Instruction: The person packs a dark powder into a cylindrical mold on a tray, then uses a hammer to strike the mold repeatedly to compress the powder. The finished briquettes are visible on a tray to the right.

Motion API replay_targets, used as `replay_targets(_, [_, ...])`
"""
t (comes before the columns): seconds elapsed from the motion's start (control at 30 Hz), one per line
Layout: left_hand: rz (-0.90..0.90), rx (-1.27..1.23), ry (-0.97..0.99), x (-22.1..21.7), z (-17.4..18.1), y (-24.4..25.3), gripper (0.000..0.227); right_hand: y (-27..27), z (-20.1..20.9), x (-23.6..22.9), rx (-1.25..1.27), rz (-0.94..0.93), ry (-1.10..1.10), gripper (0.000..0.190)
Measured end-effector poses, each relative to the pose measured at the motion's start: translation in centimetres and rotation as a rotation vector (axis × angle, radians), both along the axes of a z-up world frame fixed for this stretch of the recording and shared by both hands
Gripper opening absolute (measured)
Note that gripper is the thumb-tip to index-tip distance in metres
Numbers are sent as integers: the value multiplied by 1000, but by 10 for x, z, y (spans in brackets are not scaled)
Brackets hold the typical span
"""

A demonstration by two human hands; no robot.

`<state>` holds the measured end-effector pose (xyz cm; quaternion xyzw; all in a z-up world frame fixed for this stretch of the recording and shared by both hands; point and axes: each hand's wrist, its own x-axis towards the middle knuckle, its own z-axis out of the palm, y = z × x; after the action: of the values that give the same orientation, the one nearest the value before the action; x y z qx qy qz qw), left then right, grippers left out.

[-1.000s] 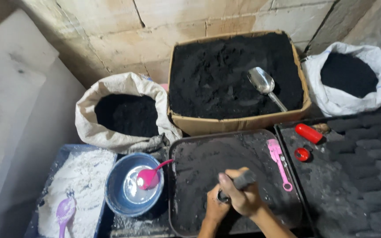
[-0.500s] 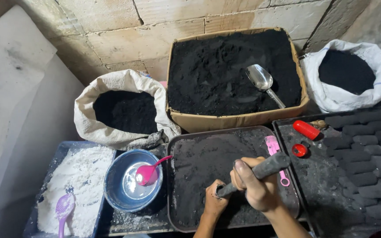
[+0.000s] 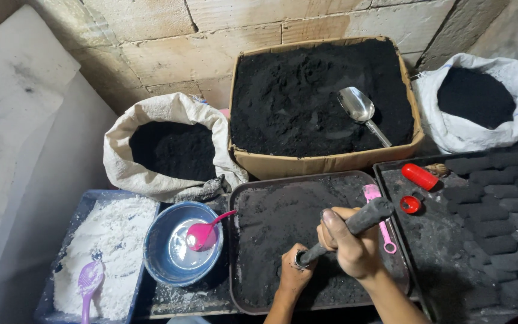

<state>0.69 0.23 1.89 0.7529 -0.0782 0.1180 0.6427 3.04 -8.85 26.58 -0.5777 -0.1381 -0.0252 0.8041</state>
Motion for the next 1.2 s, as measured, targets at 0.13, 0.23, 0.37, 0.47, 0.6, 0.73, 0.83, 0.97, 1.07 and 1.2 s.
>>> replay_targets(0.13, [-8,-21,-14,-1,0,0,14,-1,0,2,14,9,-20,41])
replay_targets(0.23, [-12,-33,12,-2,-5,-1,17,-1,2,3,34,-10,-12,41])
replay_targets(0.37, [-9,-33,-3,0,-10,-1,14,-2,2,3,39,2,-7,42])
replay_targets(0.47, [4,-22,-8,-1,-2,-1,14,0,3,3,21,19,-28,42])
replay_targets(0.6, [10,-16,4,-1,3,-1,16,3,2,4,19,19,-16,42])
replay_targets(0.73, [-4,-27,17,-1,1,0,15,7,-4,6,-50,13,-41,42])
replay_targets(0.83, [-10,-46,28,-2,3,0,14,10,-17,5,-161,-12,-69,42])
replay_targets(0.97, [-81,-134,89,-3,23,2,14,15,-50,2,-252,50,-104,44])
replay_targets(1.07, [-81,-108,122,-2,30,6,15,22,-35,-7,-341,54,-140,41])
replay_targets(1.2, [-85,-74,175,-3,37,8,16,25,-36,-10,-339,76,-201,45])
